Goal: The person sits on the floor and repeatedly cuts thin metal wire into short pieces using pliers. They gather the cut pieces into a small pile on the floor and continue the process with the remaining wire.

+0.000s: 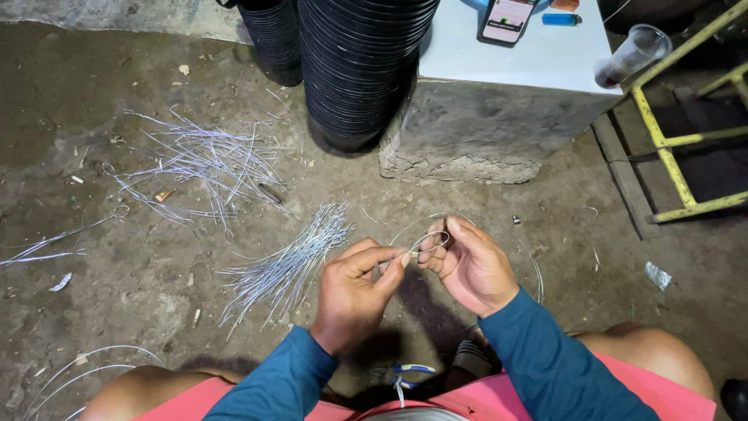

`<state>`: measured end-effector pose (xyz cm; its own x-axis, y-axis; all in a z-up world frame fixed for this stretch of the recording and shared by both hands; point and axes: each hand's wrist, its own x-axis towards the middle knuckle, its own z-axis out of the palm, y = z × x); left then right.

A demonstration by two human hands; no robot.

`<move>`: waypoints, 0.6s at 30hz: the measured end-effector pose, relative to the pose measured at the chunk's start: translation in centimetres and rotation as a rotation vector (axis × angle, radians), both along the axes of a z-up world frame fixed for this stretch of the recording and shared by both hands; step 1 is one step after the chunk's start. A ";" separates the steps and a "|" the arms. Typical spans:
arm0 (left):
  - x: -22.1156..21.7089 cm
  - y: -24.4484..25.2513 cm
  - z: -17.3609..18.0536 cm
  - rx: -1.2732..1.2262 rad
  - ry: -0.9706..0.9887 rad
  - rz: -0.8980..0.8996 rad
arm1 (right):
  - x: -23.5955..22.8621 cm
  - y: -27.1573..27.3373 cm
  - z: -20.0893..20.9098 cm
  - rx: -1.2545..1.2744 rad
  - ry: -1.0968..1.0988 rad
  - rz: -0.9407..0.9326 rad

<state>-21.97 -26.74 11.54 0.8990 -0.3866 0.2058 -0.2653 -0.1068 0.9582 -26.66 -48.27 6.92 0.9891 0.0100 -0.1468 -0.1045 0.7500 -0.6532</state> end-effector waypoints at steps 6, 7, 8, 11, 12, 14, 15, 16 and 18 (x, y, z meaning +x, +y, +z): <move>0.2 -0.3 -1.6 -0.109 0.188 -0.002 | -0.1 0.0 -2.6 -0.027 0.012 0.016; 0.3 -0.4 -1.9 -0.153 0.246 -0.002 | -0.1 0.3 -2.8 -0.073 0.035 0.038; 0.5 -0.5 -2.2 -0.198 0.304 -0.003 | -0.2 0.8 -3.0 -0.119 0.058 0.059; 0.7 -0.4 -2.7 -0.237 0.370 0.009 | -0.1 1.8 -2.2 -0.622 -0.028 -0.018; 0.8 -0.4 -2.9 -0.234 0.376 0.015 | 0.0 2.1 -1.6 -0.849 -0.084 -0.069; 0.8 -0.4 -3.1 -0.242 0.407 0.019 | -0.6 2.5 -0.2 -1.126 -0.300 -0.245; 0.8 -0.4 -3.2 -0.247 0.424 0.018 | -0.8 2.7 0.5 -1.262 -0.410 -0.335; 0.7 -0.5 -3.2 -0.238 0.421 0.026 | -0.7 3.3 1.0 -1.336 -0.396 -0.357; 0.7 -0.6 -3.2 -0.222 0.410 0.043 | -0.6 4.2 2.0 -1.482 -0.370 -0.401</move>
